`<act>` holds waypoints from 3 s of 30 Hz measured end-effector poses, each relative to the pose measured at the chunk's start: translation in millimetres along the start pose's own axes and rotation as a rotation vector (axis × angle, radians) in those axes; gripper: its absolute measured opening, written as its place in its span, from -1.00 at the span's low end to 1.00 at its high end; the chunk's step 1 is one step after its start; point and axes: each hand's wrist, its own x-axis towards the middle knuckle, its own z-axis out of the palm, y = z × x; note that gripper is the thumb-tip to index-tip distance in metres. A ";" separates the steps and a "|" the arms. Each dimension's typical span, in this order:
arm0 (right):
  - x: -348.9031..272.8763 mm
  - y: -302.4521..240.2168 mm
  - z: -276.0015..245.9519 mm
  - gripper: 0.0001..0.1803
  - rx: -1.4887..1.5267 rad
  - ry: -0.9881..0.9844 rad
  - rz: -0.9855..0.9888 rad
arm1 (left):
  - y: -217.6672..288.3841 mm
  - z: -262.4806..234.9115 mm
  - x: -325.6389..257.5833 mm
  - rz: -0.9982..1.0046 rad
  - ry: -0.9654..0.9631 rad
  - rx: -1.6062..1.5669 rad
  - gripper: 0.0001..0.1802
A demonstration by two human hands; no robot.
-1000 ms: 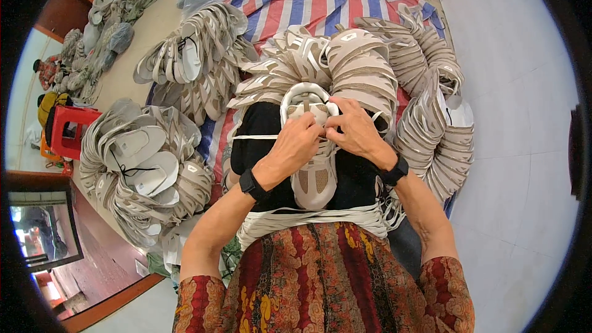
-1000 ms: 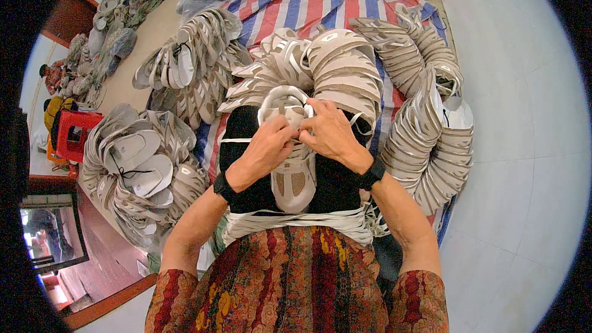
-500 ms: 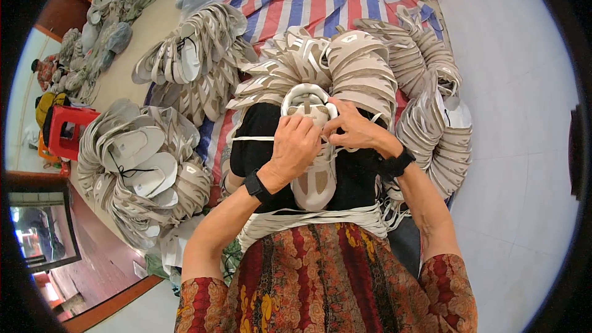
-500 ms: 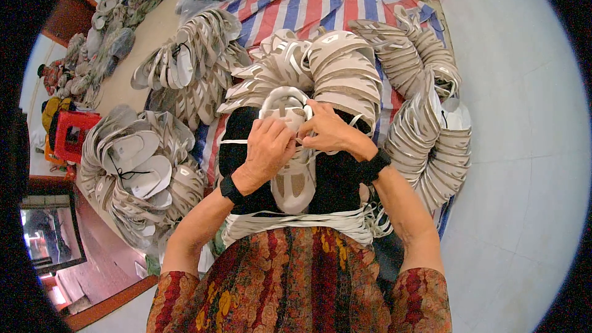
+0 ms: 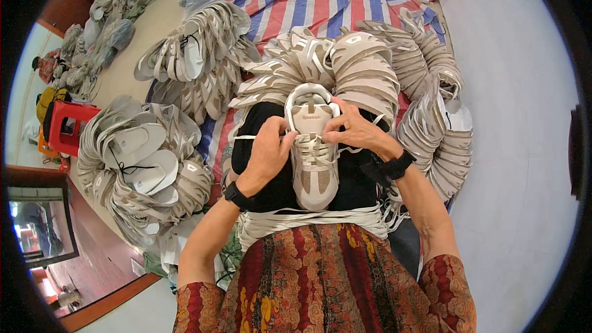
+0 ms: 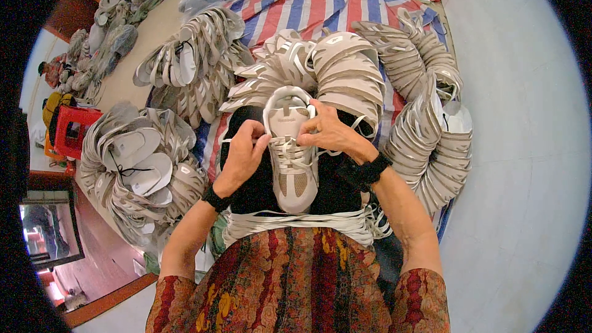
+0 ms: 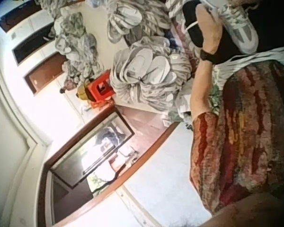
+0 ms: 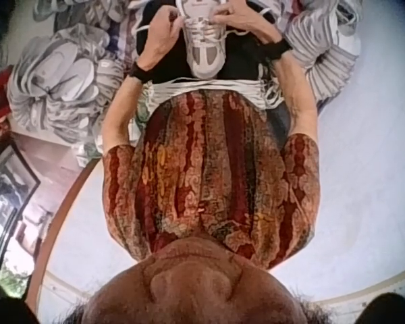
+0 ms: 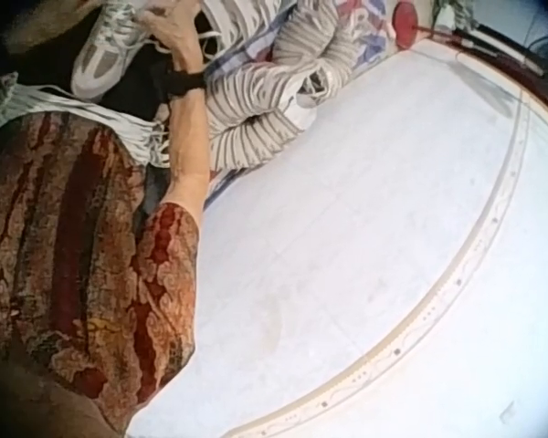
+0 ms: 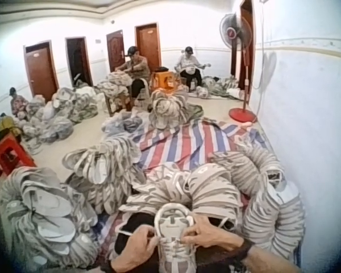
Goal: The recorder is seen lacing several pairs of white shoes from a large pile.
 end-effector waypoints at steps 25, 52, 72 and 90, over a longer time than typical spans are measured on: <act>2.2 -2.0 19.3 -0.87 -0.073 0.220 -0.072 | -21.7 -9.9 0.5 -0.821 -0.396 -0.888 -0.90; -6.1 1.8 46.8 -0.88 -0.057 0.484 -0.157 | -35.1 -38.6 5.0 -0.318 -0.339 0.015 -0.78; -16.2 -15.1 26.1 -0.92 0.651 0.171 0.181 | -28.6 -4.5 13.6 0.250 -0.324 -0.011 -0.84; 6.6 -8.1 3.2 -0.72 -0.306 0.214 -0.254 | -33.5 0.9 12.9 0.136 -0.218 -0.050 -0.77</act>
